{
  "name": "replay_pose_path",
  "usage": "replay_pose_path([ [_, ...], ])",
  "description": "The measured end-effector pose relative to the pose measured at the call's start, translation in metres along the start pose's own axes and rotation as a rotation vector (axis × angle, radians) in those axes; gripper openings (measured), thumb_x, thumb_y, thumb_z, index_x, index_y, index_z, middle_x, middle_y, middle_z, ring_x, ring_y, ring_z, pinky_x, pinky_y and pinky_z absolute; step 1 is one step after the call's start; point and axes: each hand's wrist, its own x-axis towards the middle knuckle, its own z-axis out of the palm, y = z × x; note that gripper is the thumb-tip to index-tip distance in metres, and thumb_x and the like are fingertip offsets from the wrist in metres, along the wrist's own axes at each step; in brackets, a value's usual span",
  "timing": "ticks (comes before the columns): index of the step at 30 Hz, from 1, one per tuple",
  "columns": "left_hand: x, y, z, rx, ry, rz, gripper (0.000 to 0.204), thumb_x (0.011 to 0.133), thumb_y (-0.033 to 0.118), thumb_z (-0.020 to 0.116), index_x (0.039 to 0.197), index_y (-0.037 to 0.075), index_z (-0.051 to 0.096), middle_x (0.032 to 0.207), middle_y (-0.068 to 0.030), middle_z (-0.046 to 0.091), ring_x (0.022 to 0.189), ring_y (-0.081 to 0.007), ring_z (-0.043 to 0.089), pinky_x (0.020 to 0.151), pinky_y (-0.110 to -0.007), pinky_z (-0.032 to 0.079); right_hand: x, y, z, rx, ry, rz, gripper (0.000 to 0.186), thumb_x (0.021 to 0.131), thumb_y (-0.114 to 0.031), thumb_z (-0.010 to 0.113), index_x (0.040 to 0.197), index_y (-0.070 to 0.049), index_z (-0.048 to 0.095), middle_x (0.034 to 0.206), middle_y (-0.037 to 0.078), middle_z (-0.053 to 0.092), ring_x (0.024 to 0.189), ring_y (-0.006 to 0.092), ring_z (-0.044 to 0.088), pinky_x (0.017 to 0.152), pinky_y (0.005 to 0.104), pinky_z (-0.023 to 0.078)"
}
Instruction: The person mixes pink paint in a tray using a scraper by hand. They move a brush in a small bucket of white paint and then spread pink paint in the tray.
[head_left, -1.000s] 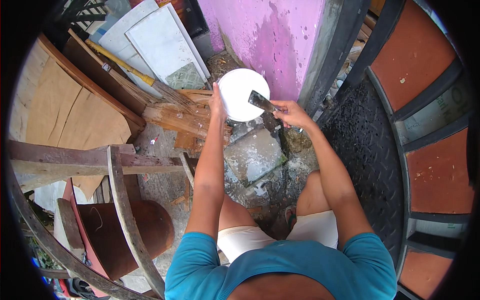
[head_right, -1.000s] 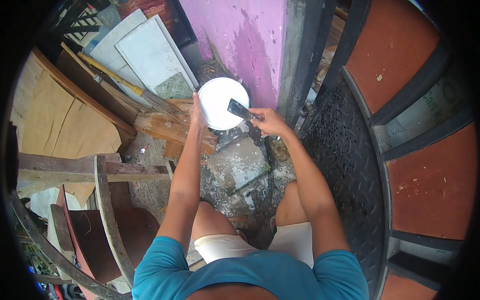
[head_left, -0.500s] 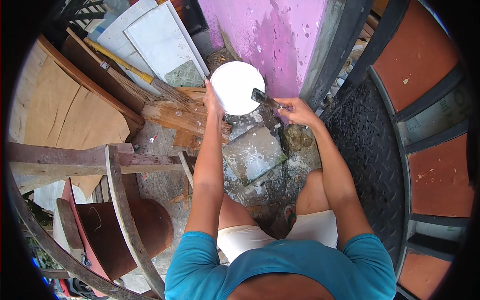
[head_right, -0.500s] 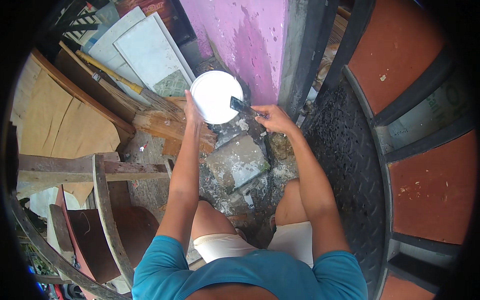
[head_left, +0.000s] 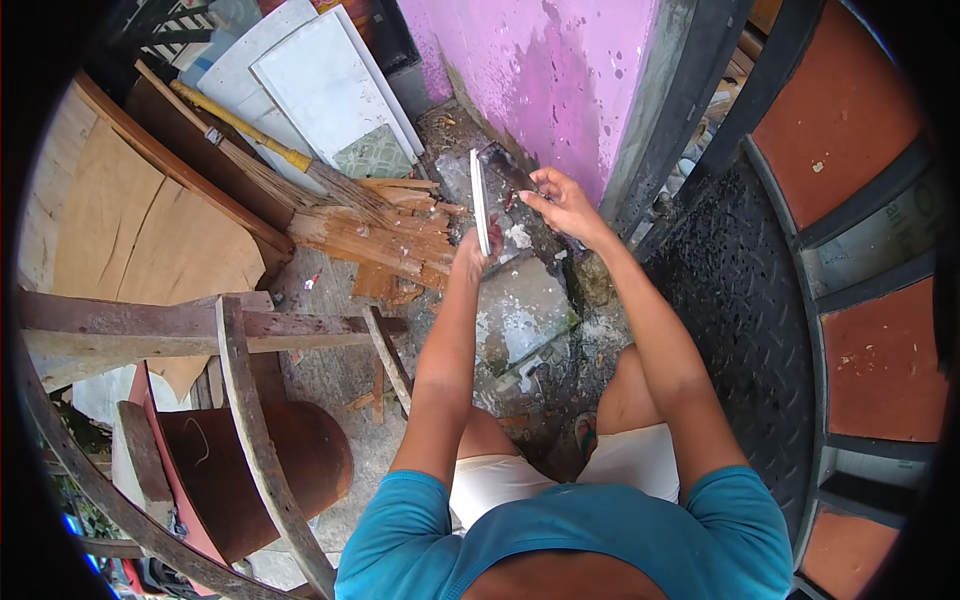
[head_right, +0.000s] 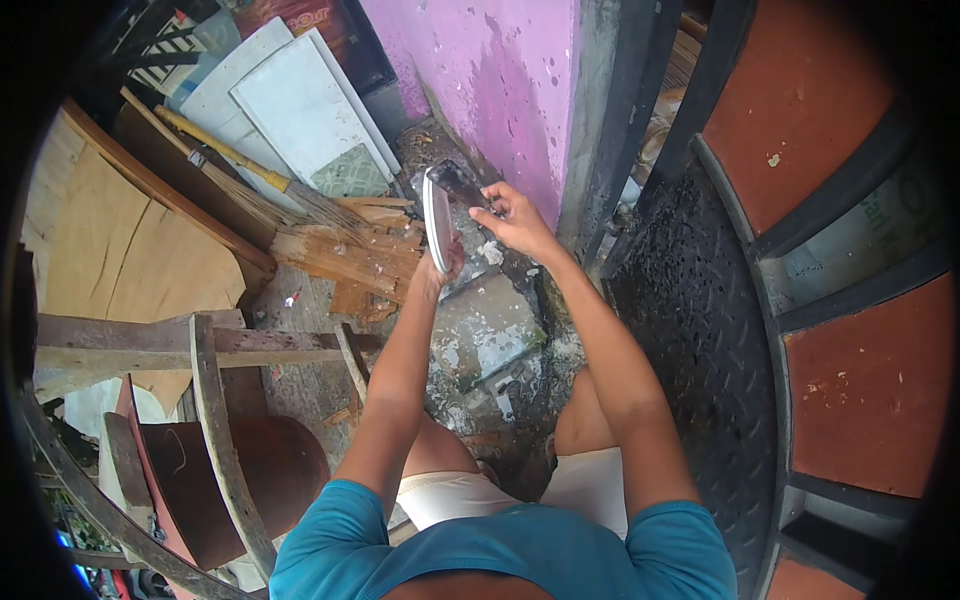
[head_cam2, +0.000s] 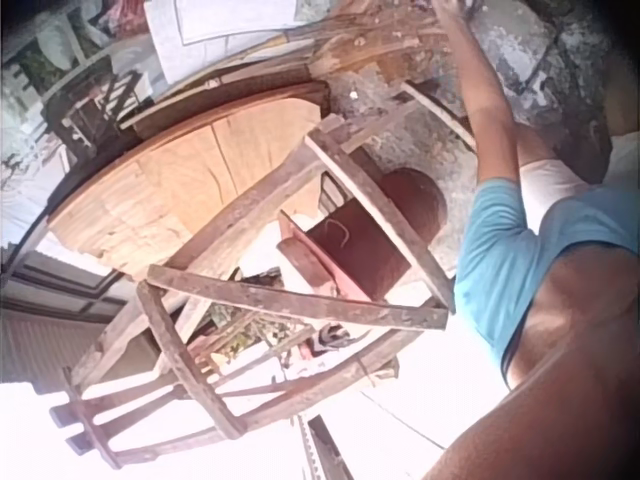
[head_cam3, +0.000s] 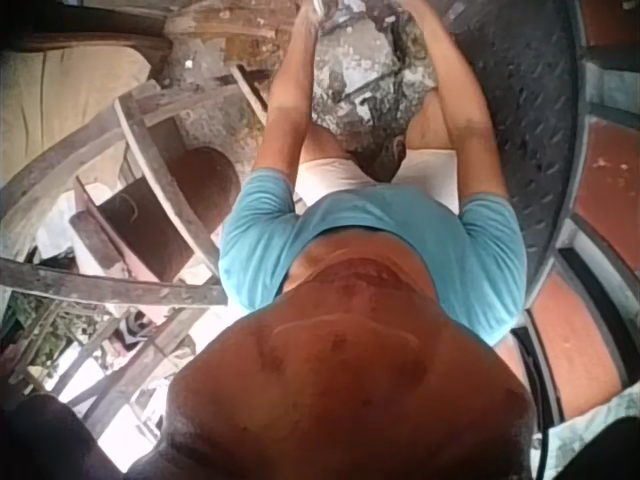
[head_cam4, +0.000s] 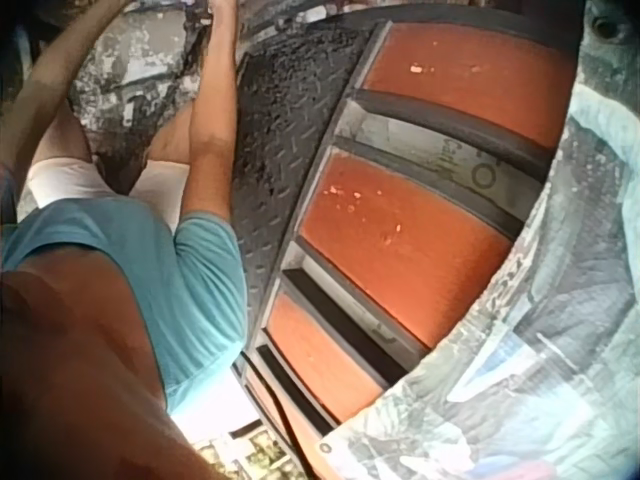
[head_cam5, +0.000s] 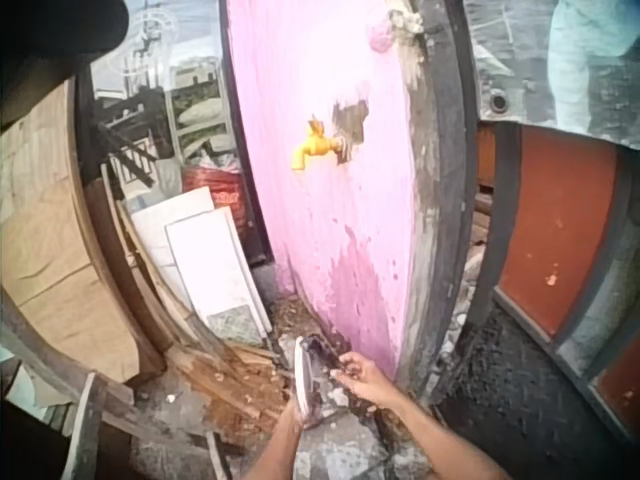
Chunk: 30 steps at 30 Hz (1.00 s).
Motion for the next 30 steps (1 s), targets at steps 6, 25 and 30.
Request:
replay_pose_path([
  [6, -0.033, -0.062, 0.066, -0.301, -0.591, -0.370, 0.028, 0.090, 0.035, 0.045, 0.088, 0.011, 0.059, 0.070, 0.0024, 0.054, 0.058, -0.0118, 0.050, 0.049, -0.024, 0.043, 0.025, -0.005, 0.007, 0.284, -0.010, 0.168, 0.034, 0.092, -0.026, 0.056, 0.110, 0.000, 0.045, 0.085, 0.007, 0.053, 0.057, 0.0082, 0.050, 0.045, 0.0227, 0.042],
  [25, -0.069, -0.062, 0.059, -0.253, -0.694, -0.351, 0.049, 0.087, 0.044, 0.048, 0.096, -0.003, 0.060, 0.094, -0.0178, 0.057, 0.082, -0.0283, 0.055, 0.078, -0.039, 0.050, 0.054, -0.002, 0.030, 0.588, 0.263, 0.156, 0.020, 0.087, -0.008, 0.058, 0.104, -0.001, 0.050, 0.078, 0.008, 0.060, 0.064, 0.0136, 0.058, 0.052, 0.0281, 0.047],
  [30, -0.090, -0.078, 0.077, -0.145, -0.486, -0.195, 0.051, 0.085, 0.049, 0.048, 0.099, 0.001, 0.055, 0.080, -0.0101, 0.052, 0.071, -0.0179, 0.048, 0.062, -0.027, 0.039, 0.077, 0.025, 0.011, 0.144, 0.414, -0.121, 0.024, 0.092, -0.024, 0.055, 0.084, -0.002, 0.056, 0.072, 0.004, 0.059, 0.060, 0.0122, 0.056, 0.049, 0.0255, 0.045],
])
